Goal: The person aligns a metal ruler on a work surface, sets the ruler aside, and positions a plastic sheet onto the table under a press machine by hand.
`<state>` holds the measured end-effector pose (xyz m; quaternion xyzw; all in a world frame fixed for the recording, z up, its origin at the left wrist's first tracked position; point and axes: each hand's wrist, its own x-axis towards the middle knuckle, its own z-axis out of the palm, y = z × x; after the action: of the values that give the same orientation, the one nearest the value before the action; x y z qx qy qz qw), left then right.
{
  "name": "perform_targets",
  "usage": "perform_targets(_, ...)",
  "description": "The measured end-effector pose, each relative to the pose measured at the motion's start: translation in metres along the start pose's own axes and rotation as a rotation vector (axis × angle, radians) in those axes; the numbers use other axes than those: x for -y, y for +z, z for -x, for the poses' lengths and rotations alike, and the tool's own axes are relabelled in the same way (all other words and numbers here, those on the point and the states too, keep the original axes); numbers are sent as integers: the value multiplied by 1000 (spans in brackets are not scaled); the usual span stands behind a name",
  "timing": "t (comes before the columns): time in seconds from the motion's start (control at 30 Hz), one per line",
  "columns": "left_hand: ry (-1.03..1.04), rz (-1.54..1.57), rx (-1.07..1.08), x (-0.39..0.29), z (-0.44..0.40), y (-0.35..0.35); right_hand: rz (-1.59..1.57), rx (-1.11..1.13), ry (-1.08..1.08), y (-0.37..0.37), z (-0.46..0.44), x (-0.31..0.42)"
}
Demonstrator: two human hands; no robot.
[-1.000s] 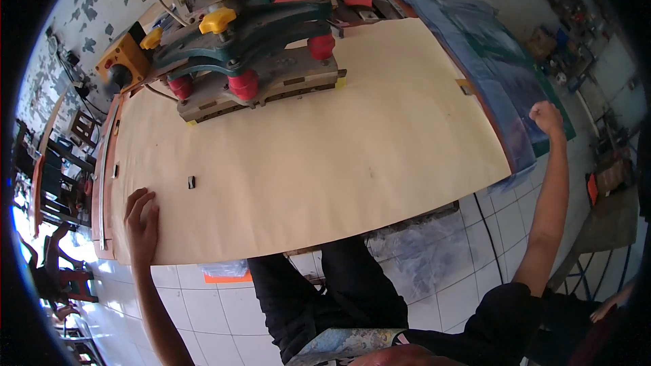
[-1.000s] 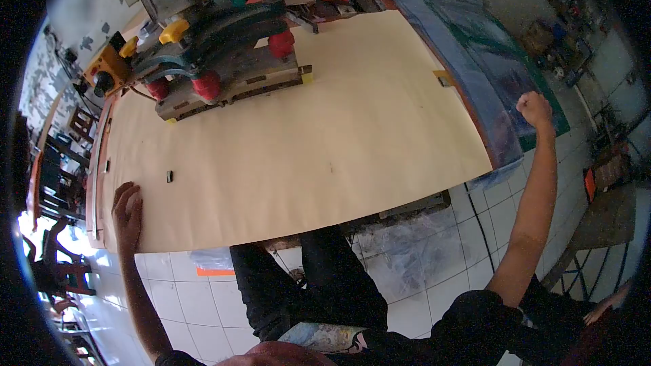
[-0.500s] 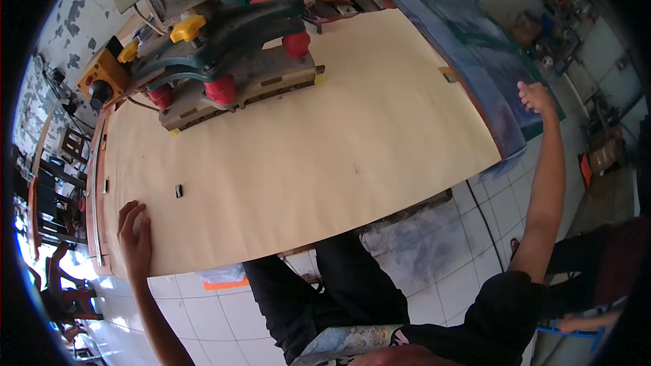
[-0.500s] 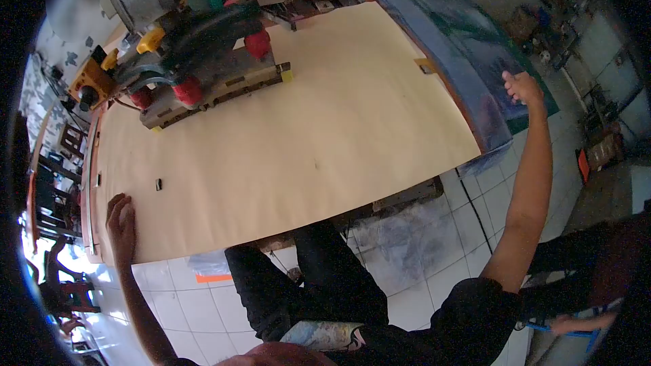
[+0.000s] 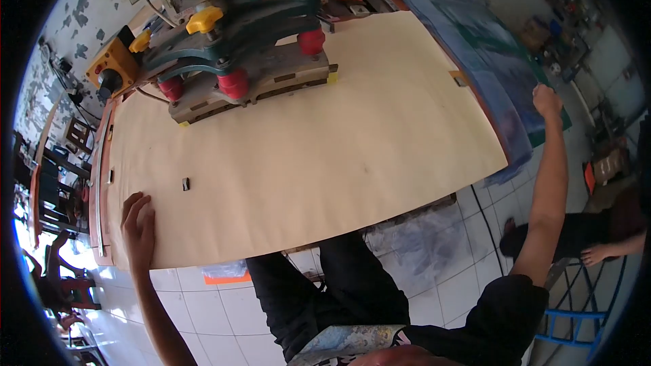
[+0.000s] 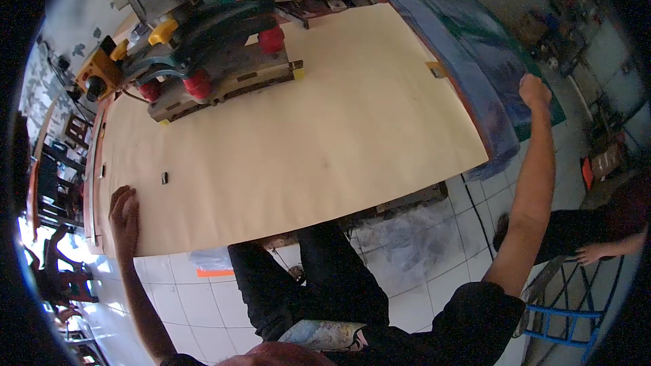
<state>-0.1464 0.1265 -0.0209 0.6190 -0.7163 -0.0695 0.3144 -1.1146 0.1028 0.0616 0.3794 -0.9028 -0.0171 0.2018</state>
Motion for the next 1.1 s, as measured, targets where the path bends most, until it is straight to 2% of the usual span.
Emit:
perform_targets(0.03, -11, -14, 4, -3, 0, -1, -26, 161, 18, -9, 3, 3)
perform_targets(0.07, -12, -14, 4, -3, 0, -1, -26, 160, 17, -7, 2, 1)
perform_targets(0.13, 9, -39, -1, -5, 0, -1, 57, 423, -127, -5, 2, -3)
perform_targets(0.27, 42, -53, -1, -8, 1, -3, -67, 375, -59, -4, 9, 0)
perform_targets(0.33, 37, -40, -12, -8, 1, -2, 31, 197, -132, -3, 14, 6)
perform_targets(0.37, 34, -40, -16, -8, 1, -2, 30, 193, -136, -3, 13, 10)
perform_targets(0.43, 37, -52, -9, -8, 0, -2, 230, 66, -61, -1, 10, 14)
perform_targets(0.47, 35, -52, -10, -8, 0, -2, 229, 64, -63, -2, 7, 12)
perform_targets(0.53, 23, -51, -17, -8, 0, -1, 206, -289, -2, -7, 0, 4)
perform_targets(0.57, 24, -52, -17, -9, 0, -1, 206, -288, -1, -11, -2, 2)
perform_targets(0.63, 15, -61, -8, -10, -1, -2, 356, -684, -180, -23, -3, -3)
perform_targets(0.77, 20, -74, 0, -4, -1, 0, 401, -669, -293, -65, 27, 28)
perform_targets(0.83, 40, -43, -41, -8, 2, 0, 266, -838, -501, -81, 58, 54)
perform_targets(0.87, 32, -45, -45, -12, 2, 0, 198, -821, -563, -89, 77, 68)
perform_targets(0.93, 176, -132, -258, -18, 5, -1, 87, -776, -684, -109, 134, 98)
perform_targets(1.0, 419, -302, -342, -25, 20, -3, -31, -748, -797, -126, 202, 129)
perform_targets(1.1, 418, 161, -307, -76, 74, 24, -281, -746, -927, -133, 298, 159)
